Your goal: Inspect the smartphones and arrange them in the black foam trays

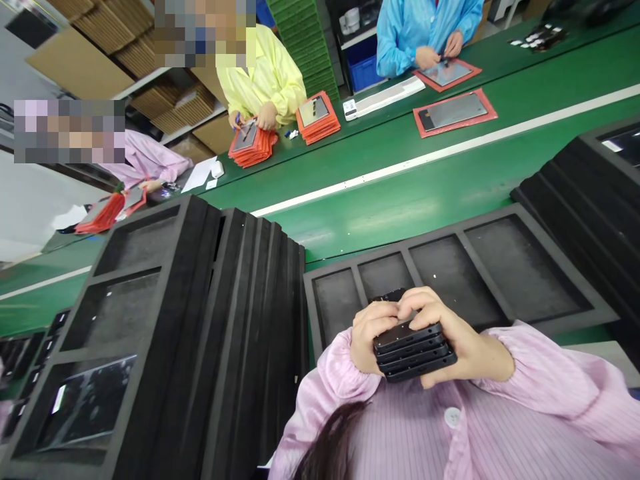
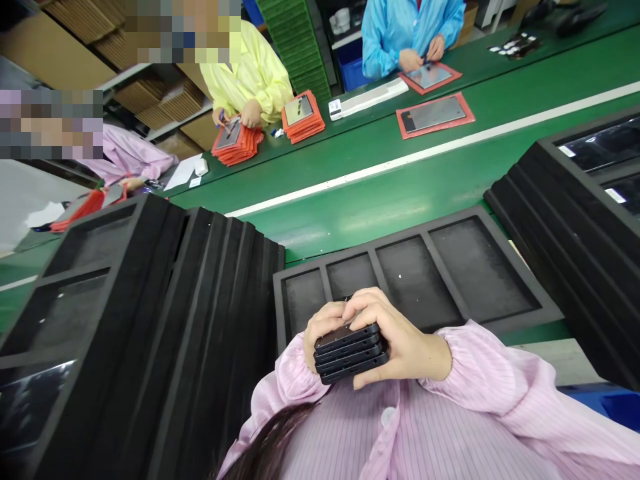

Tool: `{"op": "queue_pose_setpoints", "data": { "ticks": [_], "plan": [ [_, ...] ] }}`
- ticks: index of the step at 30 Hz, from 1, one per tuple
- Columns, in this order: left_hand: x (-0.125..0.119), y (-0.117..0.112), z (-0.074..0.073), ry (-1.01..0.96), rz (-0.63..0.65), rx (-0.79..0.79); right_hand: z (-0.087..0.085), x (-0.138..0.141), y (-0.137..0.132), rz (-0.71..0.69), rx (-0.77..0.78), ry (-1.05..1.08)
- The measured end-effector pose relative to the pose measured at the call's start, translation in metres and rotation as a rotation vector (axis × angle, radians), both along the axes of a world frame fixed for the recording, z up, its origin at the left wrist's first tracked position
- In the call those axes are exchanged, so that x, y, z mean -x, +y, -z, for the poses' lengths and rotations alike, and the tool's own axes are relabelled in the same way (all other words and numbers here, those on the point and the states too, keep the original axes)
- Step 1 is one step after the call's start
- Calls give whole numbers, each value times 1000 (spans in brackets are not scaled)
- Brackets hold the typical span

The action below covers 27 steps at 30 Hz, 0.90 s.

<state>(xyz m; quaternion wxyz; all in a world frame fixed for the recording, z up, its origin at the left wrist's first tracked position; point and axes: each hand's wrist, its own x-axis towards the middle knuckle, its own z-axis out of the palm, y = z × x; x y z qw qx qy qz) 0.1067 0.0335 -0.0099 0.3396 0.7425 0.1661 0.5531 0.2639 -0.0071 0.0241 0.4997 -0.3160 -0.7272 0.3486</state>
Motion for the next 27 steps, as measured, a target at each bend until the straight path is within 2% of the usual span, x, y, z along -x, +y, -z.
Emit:
{"op": "queue_pose_setpoints", "data": {
  "ticks": [6, 15, 19, 27],
  "plan": [
    [-5, -2, 7, -64, -3, -63, 1, -1, -1, -12, -31, -15],
    [-5, -4, 16, -92, -14, -73, 2, -2, -3, -36, -28, -34],
    [-5, -2, 14, -84, 15, -73, 1, -2, -2, -31, -21, -43],
    [-7, -2, 5, -104, -22, -30, 4, 0, -2, -38, -17, -26]
  ]
}}
